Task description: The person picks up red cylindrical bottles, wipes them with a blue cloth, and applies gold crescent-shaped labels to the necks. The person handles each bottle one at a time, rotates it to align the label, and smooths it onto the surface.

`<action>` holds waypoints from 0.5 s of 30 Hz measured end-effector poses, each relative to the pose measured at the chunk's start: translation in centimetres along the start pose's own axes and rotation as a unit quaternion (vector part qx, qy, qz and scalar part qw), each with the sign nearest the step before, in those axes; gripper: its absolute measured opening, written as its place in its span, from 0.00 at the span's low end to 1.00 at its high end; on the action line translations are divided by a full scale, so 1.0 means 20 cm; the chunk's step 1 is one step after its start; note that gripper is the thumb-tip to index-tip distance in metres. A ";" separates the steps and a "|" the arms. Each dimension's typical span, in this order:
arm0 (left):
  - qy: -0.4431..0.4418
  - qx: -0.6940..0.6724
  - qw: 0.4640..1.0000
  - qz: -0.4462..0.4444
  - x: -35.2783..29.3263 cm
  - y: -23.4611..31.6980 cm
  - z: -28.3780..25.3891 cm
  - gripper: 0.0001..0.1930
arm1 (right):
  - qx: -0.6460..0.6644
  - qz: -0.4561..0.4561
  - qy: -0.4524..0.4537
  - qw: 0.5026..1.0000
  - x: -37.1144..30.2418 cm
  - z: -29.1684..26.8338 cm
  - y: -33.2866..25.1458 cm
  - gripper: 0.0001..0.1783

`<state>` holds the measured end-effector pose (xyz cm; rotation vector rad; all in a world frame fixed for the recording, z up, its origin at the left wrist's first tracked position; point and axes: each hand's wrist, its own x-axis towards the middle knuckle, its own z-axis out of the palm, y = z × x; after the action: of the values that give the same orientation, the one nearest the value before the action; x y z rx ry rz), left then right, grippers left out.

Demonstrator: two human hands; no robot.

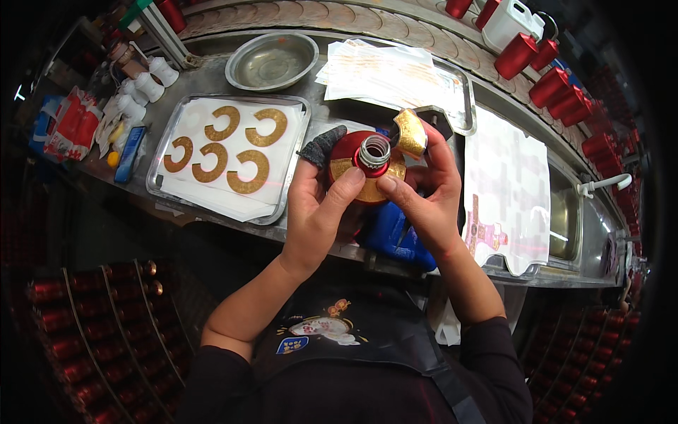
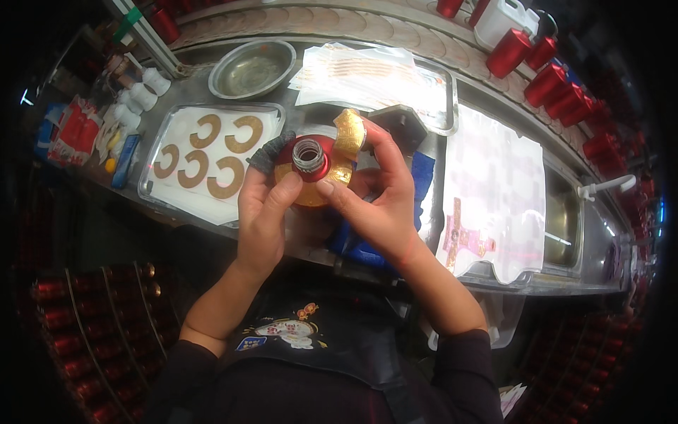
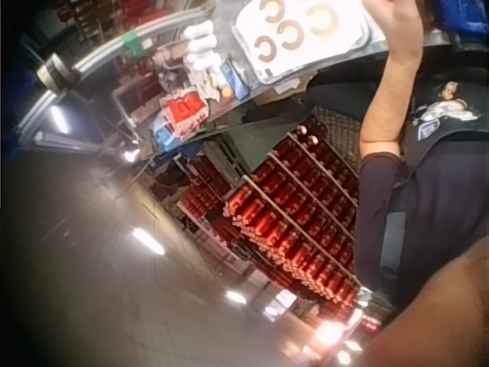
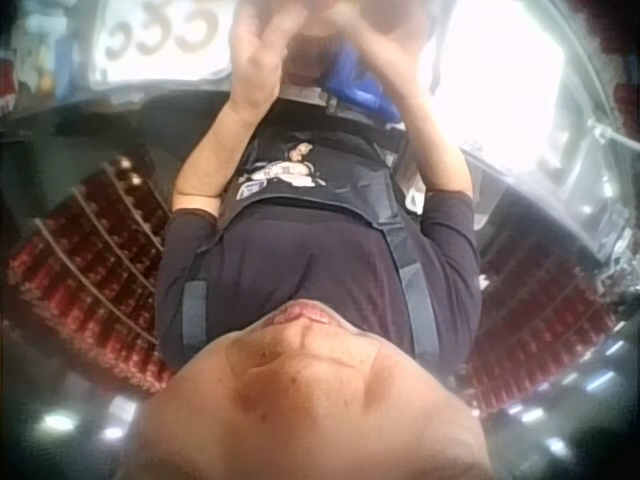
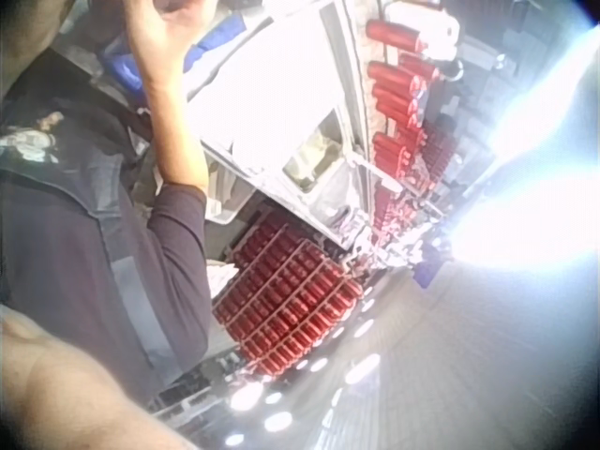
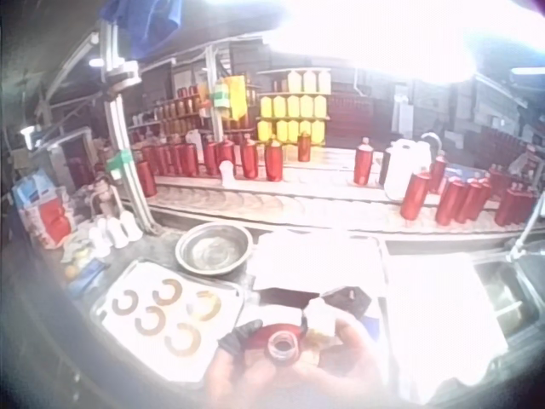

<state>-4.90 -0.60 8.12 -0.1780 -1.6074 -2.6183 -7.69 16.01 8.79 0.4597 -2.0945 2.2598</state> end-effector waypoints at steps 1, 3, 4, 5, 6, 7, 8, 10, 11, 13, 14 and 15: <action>0.000 -0.001 1.000 0.002 0.00 0.00 0.00 0.22 | 0.008 -0.008 0.005 1.000 0.00 0.00 0.00 0.40; -0.001 -0.005 1.000 0.004 0.00 0.00 0.01 0.21 | 0.011 -0.019 0.010 1.000 0.01 0.01 0.01 0.38; -0.001 -0.008 1.000 0.002 0.00 0.00 0.01 0.21 | 0.006 -0.020 0.011 1.000 0.01 0.02 0.01 0.38; 0.002 -0.013 1.000 -0.003 0.00 0.00 0.01 0.21 | 0.006 -0.028 0.014 0.999 0.01 0.02 0.01 0.38; 0.000 -0.014 1.000 -0.002 0.00 0.00 0.01 0.21 | 0.002 -0.023 0.012 1.000 0.01 0.02 0.01 0.38; 0.001 -0.018 1.000 -0.006 0.00 0.00 0.01 0.21 | 0.004 -0.023 0.012 1.000 0.01 0.02 0.01 0.38; 0.001 -0.022 1.000 -0.009 0.00 0.00 0.01 0.21 | 0.007 -0.022 0.014 1.000 0.00 0.02 0.00 0.38; 0.003 -0.021 1.000 -0.013 0.00 0.00 0.00 0.21 | -0.003 -0.011 0.004 1.000 0.00 0.01 0.00 0.37; 0.008 -0.025 1.000 -0.016 -0.01 0.00 0.00 0.21 | -0.009 0.000 -0.005 1.000 -0.01 0.01 -0.01 0.37; 0.003 -0.018 1.000 -0.008 -0.01 -0.01 0.01 0.22 | 0.061 0.021 -0.011 0.998 -0.01 -0.01 -0.01 0.36; 0.002 -0.021 1.000 0.000 -0.02 -0.01 0.01 0.22 | 0.071 0.021 -0.012 0.997 -0.01 -0.01 0.00 0.35; 0.002 -0.006 1.000 0.005 -0.02 -0.02 0.01 0.22 | 0.111 0.019 -0.007 0.994 -0.01 -0.01 0.01 0.34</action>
<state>-4.55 -0.31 7.84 -0.1817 -1.5858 -2.6187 -7.63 16.32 8.55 0.4480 -1.8805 2.5315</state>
